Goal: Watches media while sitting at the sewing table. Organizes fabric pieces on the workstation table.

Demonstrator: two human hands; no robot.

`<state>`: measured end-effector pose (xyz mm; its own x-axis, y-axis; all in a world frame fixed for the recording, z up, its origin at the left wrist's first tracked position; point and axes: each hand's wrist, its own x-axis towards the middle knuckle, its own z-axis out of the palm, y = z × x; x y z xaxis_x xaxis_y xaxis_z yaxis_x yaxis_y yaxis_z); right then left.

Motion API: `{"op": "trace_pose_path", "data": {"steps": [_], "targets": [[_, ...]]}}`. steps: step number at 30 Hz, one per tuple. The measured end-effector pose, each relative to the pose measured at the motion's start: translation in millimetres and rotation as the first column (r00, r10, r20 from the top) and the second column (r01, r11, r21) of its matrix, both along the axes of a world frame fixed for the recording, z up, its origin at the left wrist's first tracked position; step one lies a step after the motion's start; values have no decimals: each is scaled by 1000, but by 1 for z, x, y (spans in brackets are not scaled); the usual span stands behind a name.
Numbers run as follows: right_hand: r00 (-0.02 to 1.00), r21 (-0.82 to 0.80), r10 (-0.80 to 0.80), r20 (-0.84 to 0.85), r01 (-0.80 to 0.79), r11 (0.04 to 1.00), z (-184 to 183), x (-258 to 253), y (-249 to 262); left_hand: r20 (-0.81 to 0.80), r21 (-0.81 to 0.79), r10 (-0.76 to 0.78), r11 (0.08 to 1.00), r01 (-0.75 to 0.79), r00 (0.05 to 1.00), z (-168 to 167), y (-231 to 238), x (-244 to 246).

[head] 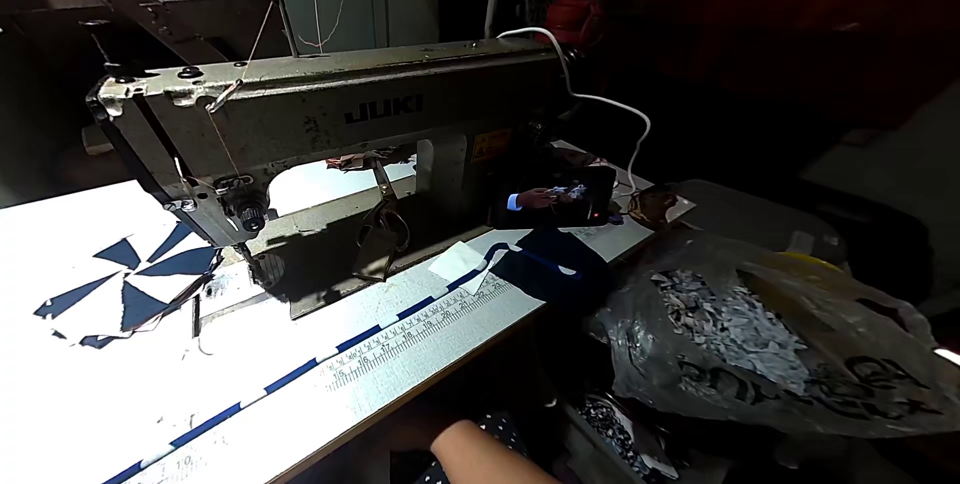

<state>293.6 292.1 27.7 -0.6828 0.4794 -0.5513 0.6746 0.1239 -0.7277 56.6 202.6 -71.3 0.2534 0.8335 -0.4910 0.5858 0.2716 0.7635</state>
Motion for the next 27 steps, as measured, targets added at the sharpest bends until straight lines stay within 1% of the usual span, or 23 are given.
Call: {"op": "trace_pose_path", "data": {"steps": [1,3,6,7,10,18,22,25,27], "targets": [[1000,1,-2,1,2,1000,0,0,0,18,-4,6,1000,-6,1000,1,0,0],[1000,1,-1,2,1,1000,1,0,0,16,-42,-5,999,6,1000,17,2,7],[1000,8,6,-8,-6,1000,-2,0,-1,-13,27,-15,1000,15,1000,-4,0,-2],[1000,11,2,-5,-1,1000,2,1,-2,-22,39,-25,999,26,999,-3,-1,-1],[1000,11,-2,-8,2,1000,4,1,-2,-54,11,-31,999,31,998,19,0,8],[1000,-3,-5,0,5,1000,3,1,-1,-44,13,-62,998,63,997,5,1,2],[1000,-5,5,5,-5,1000,4,0,-1,-28,-19,-46,999,46,999,9,1,2],[1000,-13,10,1,-10,1000,4,0,-1,-19,-9,-34,999,34,999,-6,2,-4],[1000,1,19,7,-19,1000,4,0,0,-13,-39,-8,999,8,1000,-1,2,0]]}}
